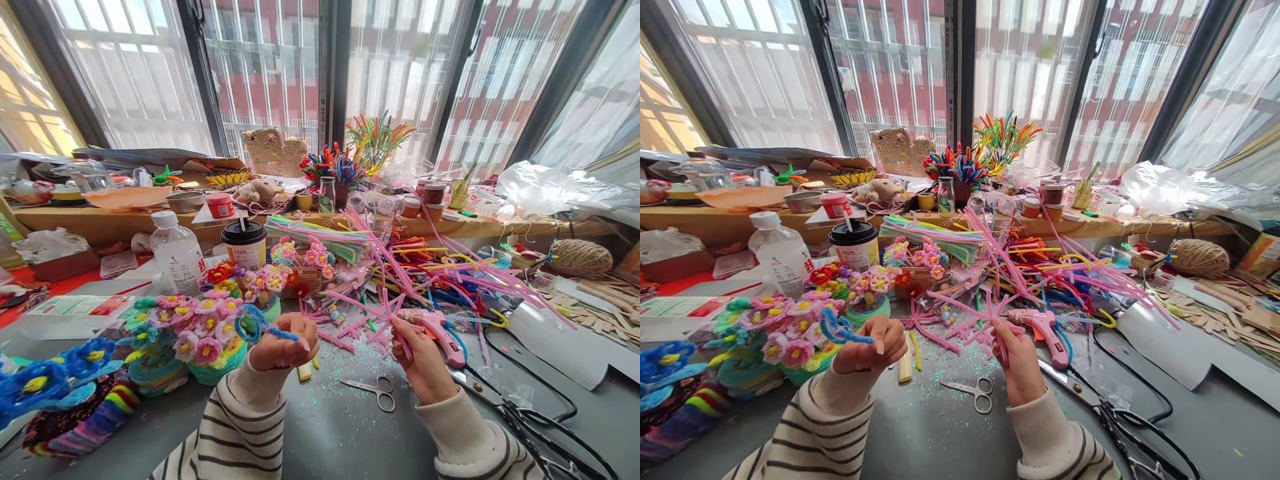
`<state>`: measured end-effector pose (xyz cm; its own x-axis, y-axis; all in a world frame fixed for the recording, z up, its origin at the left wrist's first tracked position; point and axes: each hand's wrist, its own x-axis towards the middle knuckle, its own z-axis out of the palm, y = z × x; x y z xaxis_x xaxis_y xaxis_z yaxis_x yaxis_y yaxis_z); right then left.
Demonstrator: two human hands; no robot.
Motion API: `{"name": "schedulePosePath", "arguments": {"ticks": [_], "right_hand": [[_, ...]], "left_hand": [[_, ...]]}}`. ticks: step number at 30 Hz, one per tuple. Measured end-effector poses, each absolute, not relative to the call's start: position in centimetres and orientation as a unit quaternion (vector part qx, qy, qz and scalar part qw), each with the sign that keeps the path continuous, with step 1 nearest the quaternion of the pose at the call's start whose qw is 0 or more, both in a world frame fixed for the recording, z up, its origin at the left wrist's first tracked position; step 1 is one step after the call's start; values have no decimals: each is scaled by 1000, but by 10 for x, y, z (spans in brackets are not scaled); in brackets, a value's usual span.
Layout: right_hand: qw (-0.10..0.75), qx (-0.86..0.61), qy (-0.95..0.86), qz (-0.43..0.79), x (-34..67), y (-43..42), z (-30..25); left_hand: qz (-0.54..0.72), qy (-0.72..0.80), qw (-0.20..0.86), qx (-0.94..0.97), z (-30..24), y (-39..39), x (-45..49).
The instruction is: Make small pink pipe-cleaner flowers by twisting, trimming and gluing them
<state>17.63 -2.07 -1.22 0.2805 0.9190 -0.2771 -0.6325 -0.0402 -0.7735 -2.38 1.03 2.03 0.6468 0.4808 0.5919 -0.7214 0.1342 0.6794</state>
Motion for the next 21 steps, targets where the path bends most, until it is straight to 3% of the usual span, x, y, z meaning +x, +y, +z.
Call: {"name": "schedulePosePath", "arguments": {"ticks": [10, 21], "right_hand": [[669, -441, -170, 574, 175, -20, -15], [663, -446, -169, 578, 176, -19, -16]], "left_hand": [[449, 3, 730, 515, 10, 19, -26], [429, -39, 748, 505, 14, 16, -23]]}}
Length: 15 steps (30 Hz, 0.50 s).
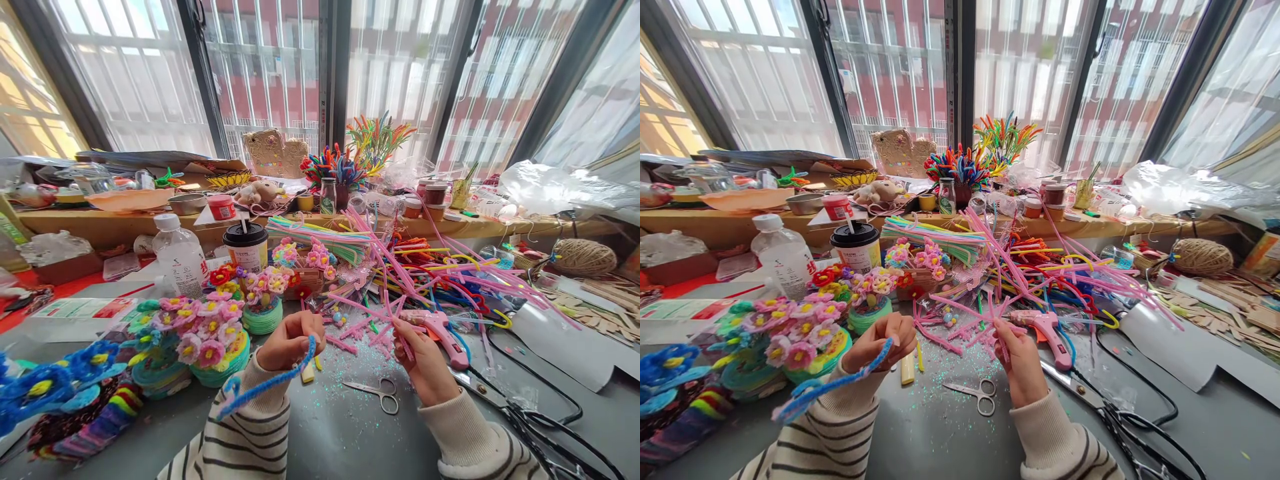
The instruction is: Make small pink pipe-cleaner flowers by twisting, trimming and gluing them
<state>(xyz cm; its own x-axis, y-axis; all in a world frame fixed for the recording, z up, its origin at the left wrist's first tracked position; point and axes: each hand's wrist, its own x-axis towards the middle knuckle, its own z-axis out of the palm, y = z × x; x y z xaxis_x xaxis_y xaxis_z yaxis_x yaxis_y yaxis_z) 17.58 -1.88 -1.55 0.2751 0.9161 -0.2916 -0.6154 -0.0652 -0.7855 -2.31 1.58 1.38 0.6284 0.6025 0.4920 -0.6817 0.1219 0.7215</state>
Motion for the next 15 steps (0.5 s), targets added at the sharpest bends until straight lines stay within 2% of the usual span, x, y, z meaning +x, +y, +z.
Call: {"name": "schedulePosePath", "arguments": {"ticks": [15], "right_hand": [[655, -439, -175, 590, 175, -21, -15]], "left_hand": [[419, -14, 761, 495, 15, 16, -24]]}}
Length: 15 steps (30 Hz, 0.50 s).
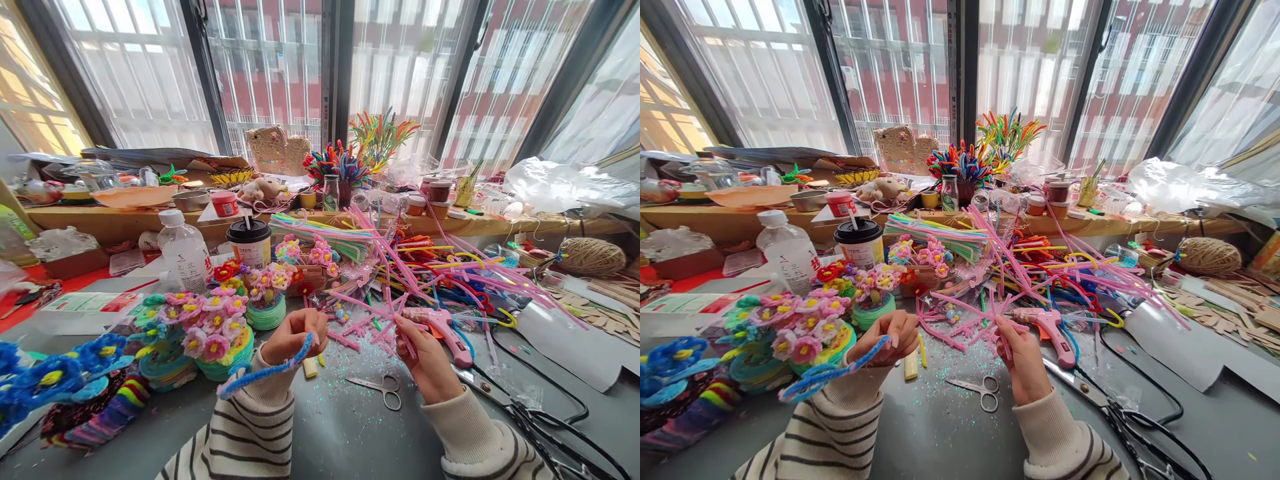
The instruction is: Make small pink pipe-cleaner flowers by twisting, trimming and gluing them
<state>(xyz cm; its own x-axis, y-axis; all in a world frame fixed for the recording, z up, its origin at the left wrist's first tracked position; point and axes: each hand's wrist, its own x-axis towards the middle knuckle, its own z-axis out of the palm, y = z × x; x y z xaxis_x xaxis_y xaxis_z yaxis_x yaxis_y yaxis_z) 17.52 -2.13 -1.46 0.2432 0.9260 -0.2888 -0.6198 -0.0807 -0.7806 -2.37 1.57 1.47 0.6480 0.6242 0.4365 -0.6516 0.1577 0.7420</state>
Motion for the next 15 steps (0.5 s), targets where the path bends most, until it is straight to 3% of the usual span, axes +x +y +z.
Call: {"name": "schedulePosePath", "arguments": {"ticks": [5, 10, 13, 15], "right_hand": [[666, -436, -181, 578, 176, -23, -11], [678, -431, -168, 571, 179, -21, -8], [683, -431, -158, 569, 183, -20, -8], [691, -423, -158, 564, 188, -20, -8]], "left_hand": [[427, 15, 757, 493, 16, 12, -22], [474, 156, 675, 543, 19, 8, -18], [419, 304, 580, 630, 18, 12, -14], [349, 405, 450, 716, 15, 15, -10]]}}
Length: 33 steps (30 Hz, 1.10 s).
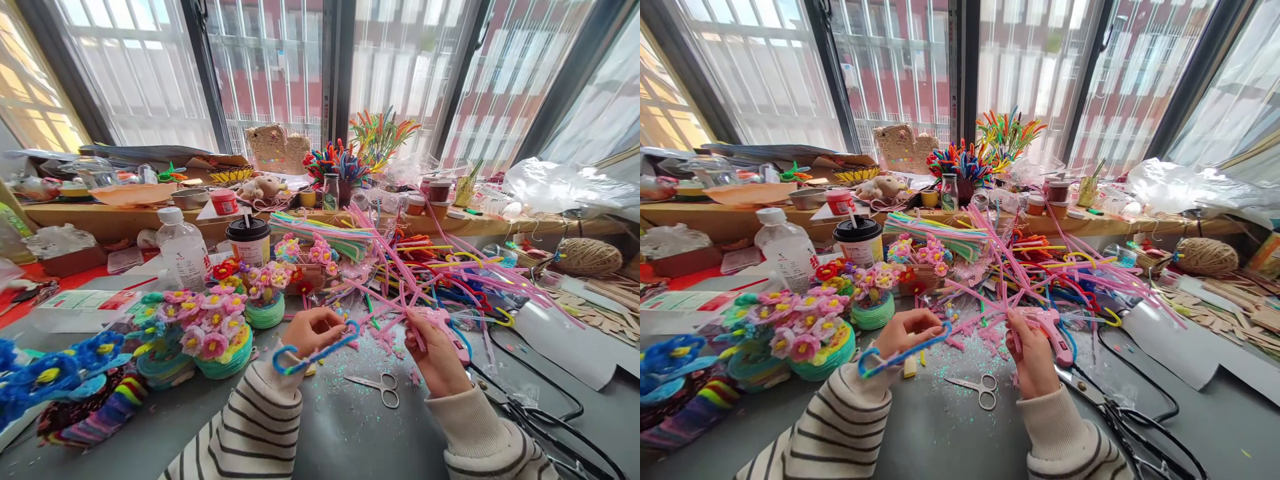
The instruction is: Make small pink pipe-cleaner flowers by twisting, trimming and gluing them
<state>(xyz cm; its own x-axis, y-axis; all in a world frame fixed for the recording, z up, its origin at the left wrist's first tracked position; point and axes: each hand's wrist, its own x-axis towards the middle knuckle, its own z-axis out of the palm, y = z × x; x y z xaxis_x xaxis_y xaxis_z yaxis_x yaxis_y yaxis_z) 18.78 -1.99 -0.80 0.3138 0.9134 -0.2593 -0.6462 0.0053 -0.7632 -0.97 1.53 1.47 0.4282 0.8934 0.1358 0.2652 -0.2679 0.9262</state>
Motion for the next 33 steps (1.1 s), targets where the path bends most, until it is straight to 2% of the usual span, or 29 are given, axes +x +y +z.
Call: {"name": "schedulePosePath", "arguments": {"ticks": [4, 6, 8, 12, 14, 17, 19, 21, 25, 28, 30, 33], "right_hand": [[712, -418, -158, 541, 196, -19, -8], [717, -417, -157, 536, 199, -18, -8], [719, -412, -157, 537, 199, -18, -8], [718, -412, -159, 538, 199, -18, -8], [716, -415, -162, 537, 198, -18, -9], [717, -418, -161, 535, 197, -17, -10], [716, -418, -157, 536, 197, -17, -9], [715, -419, -154, 538, 196, -18, -9], [708, -419, -155, 547, 195, -19, -9], [705, -418, -154, 552, 194, -19, -9], [702, -421, -157, 553, 191, -19, -10], [685, -442, -170, 553, 182, -19, -14]], "left_hand": [[227, 538, 141, 799, 8, 21, -1], [227, 605, 58, 761, 6, 23, 1], [244, 643, 19, 726, 5, 24, 2], [235, 629, 21, 741, 2, 23, -2], [236, 608, 62, 756, 0, 23, -4], [317, 546, 124, 766, -1, 25, -6], [371, 520, 84, 765, 2, 26, -8], [340, 534, 24, 774, 5, 26, -12], [180, 609, 38, 771, 13, 24, -25], [240, 508, 122, 818, 18, 21, -34], [267, 472, 103, 834, 21, 18, -37], [262, 512, 100, 812, 27, 12, -35]]}}
